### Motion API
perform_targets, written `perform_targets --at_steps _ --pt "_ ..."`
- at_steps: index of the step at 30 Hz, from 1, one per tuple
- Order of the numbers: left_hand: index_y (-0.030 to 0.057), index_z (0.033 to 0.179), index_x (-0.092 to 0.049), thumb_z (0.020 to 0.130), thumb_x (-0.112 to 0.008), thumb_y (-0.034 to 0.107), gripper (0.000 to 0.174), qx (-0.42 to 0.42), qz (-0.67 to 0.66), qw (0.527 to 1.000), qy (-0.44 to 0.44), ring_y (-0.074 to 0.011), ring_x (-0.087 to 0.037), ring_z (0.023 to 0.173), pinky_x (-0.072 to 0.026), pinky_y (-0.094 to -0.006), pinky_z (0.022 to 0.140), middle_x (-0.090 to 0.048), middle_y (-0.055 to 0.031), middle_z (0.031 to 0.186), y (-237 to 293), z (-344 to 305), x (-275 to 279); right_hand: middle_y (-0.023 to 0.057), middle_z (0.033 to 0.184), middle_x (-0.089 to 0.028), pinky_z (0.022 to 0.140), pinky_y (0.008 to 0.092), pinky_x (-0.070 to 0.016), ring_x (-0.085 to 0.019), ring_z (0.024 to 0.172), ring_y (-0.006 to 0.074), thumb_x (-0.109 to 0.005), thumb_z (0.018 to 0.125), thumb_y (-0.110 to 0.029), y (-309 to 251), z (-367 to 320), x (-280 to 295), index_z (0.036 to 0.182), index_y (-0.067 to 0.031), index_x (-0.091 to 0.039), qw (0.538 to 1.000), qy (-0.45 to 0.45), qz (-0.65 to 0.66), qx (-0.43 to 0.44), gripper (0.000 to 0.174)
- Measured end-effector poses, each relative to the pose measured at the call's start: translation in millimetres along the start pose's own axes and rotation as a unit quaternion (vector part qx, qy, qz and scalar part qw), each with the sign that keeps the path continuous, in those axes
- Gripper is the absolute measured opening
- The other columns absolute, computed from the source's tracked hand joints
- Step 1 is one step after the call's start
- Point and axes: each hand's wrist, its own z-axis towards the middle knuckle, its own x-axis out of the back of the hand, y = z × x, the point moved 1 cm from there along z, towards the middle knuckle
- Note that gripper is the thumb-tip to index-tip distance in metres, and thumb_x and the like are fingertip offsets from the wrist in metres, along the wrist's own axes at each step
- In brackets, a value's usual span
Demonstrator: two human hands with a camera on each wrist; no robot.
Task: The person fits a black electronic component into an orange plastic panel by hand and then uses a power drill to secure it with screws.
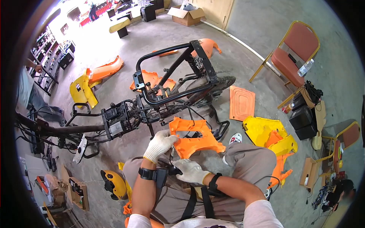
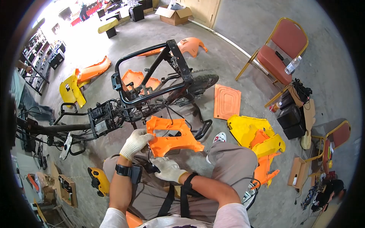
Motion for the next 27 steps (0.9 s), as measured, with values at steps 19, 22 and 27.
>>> perform_targets --at_steps 19,22,27 --pt "-0.0001 0.086 -0.063 0.081 -0.062 0.024 0.024 0.003 0.02 0.998 0.053 -0.0135 -0.053 0.048 -0.0426 -0.0285 0.044 -0.056 -0.0043 0.062 -7 2 20 0.0179 0.111 -0.069 0.089 0.0439 -0.052 -0.067 0.104 0.0336 -0.068 0.071 -0.047 163 -59 27 0.114 -0.0077 -0.068 0.885 -0.05 -0.072 -0.456 0.058" --pt "-0.0005 0.086 -0.062 0.082 -0.06 0.028 0.029 -0.023 0.104 0.991 0.078 -0.02 -0.06 0.057 -0.0462 -0.0333 0.053 -0.06 -0.0105 0.067 -19 11 23 0.0188 0.113 -0.069 0.092 0.0427 -0.0507 -0.065 0.107 0.0335 -0.068 0.071 -0.051 162 -61 57 0.109 -0.0056 -0.071 0.881 -0.065 -0.03 -0.469 0.06" --pt "-0.0005 0.089 -0.063 0.084 -0.057 0.035 0.037 -0.025 0.167 0.982 0.082 -0.0325 -0.067 0.075 -0.0507 -0.0404 0.07 -0.064 -0.0199 0.079 -13 4 25 0.0221 0.116 -0.066 0.097 0.0418 -0.0473 -0.062 0.113 0.036 -0.069 0.069 -0.048 121 -49 116 0.116 -0.0032 -0.067 0.912 0.008 0.054 -0.407 0.065"
